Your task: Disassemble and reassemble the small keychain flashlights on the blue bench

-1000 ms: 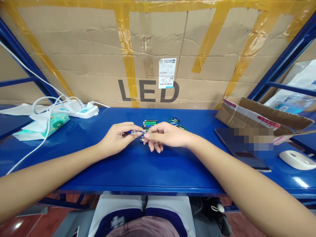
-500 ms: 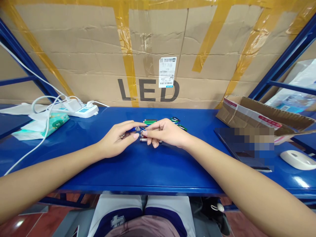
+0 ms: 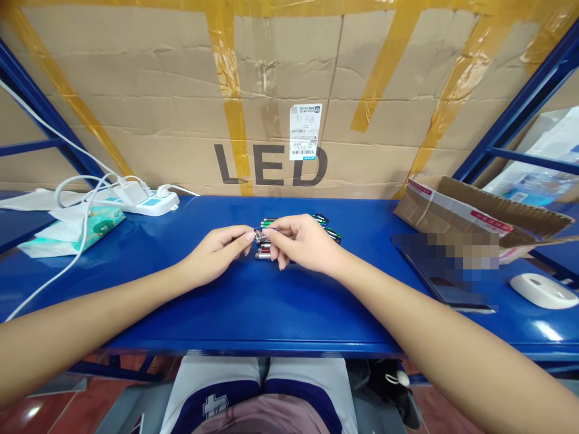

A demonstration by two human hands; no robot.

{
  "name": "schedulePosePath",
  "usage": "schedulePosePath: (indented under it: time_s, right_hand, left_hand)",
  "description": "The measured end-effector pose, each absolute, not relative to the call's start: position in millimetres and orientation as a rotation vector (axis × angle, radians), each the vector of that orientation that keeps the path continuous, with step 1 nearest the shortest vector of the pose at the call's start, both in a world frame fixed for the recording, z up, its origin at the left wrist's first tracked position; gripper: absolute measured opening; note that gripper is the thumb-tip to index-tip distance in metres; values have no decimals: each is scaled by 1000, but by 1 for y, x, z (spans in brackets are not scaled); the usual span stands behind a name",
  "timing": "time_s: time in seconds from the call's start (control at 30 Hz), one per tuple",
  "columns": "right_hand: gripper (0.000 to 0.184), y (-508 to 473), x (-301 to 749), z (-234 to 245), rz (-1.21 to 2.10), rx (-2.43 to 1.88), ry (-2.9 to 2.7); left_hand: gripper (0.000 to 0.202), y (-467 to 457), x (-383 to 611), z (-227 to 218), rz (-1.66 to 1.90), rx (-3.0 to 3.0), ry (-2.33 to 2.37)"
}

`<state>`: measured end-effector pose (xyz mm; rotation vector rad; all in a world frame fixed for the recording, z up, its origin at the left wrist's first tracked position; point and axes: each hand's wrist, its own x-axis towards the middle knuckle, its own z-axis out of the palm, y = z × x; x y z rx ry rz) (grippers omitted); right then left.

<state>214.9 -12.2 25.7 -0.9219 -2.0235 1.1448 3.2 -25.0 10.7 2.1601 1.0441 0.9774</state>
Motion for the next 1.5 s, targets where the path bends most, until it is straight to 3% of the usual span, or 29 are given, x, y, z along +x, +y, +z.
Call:
schedulePosePath:
  time_s: [0.17,0.67,1.5]
  right_hand:
    - [38,-11,216,24,518,-960,-2313]
    - [32,-22,212,27,-171,-1192,-2822]
    - [35,-22,209,28,-161,-1401,-2723]
  left_hand:
    - [38,-26,4,9,994,2207,1062]
    - [45,-25,4,8,967,2140,1069]
    - [33,-26,7,3,997,2134,1072]
